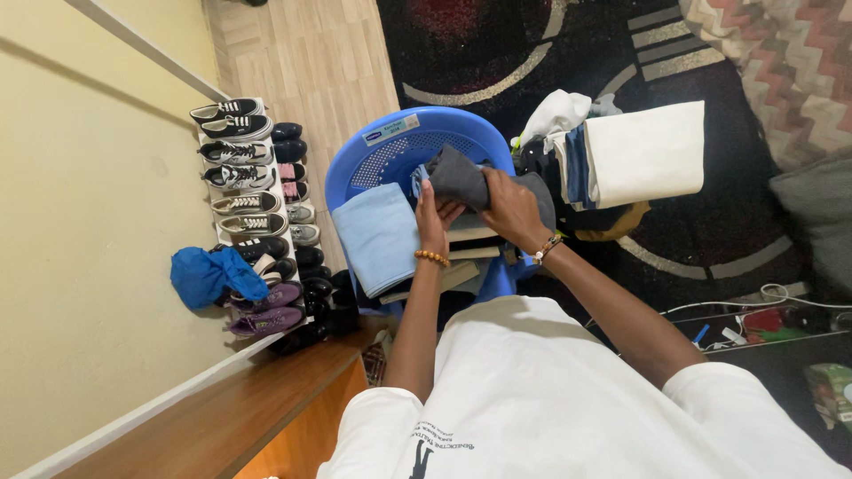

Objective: The person folds pairs of jeans by hand and places them onto a wooden shelf.

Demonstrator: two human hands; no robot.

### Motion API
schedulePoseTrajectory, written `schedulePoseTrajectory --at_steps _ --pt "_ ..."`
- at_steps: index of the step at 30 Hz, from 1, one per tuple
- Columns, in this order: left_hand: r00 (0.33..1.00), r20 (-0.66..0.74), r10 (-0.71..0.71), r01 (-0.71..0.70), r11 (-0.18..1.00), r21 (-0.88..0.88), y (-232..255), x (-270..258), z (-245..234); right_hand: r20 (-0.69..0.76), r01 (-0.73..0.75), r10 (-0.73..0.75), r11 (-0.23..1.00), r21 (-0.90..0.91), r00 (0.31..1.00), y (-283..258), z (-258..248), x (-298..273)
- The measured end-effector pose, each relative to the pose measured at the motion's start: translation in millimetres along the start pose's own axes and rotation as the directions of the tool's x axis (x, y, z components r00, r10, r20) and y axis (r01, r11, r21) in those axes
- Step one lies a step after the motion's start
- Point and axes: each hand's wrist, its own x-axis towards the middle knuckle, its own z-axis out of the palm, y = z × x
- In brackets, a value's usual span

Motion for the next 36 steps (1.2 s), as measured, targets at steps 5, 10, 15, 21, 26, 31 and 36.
schedulePoseTrajectory --at_steps 5,10,15,21,26,31,36 --pt "1.000 0.004 0.030 -0.031 0.999 0.013 -31.0 10.2 -8.7 0.046 -0.073 0.073 0.997 -0.001 0.996 -4.3 -14.1 1.9" --pt "0.999 -0.037 0.030 -0.021 0.970 0.242 -35.4 3.5 -6.6 0.061 -0.139 0.134 0.986 0.089 0.989 -19.2 -32.0 6.1" --pt "0.988 0.130 0.079 -0.081 0.997 0.010 -53.4 10.5 -25.9 0.074 -0.163 0.153 0.972 0.167 0.985 -37.0 -61.8 15.6" --pt "0.995 0.061 -0.081 0.086 0.993 -0.079 -115.8 37.5 -61.4 0.093 -0.156 0.136 0.956 0.247 0.986 -51.5 -89.4 25.8" --pt "0.945 -0.046 -0.325 0.326 0.945 0.006 -146.5 30.2 -58.5 0.098 -0.118 0.093 0.947 0.299 0.991 -47.2 -103.6 33.2" --pt "0.901 0.082 -0.427 0.434 0.875 -0.213 -164.2 17.4 -23.5 0.196 -0.194 0.133 0.921 0.339 0.972 -37.7 -120.7 41.8" --pt "0.926 0.190 -0.326 0.377 0.776 -0.506 -164.5 19.1 27.7 0.235 -0.212 0.118 0.877 0.431 0.965 -20.8 -143.5 47.5"
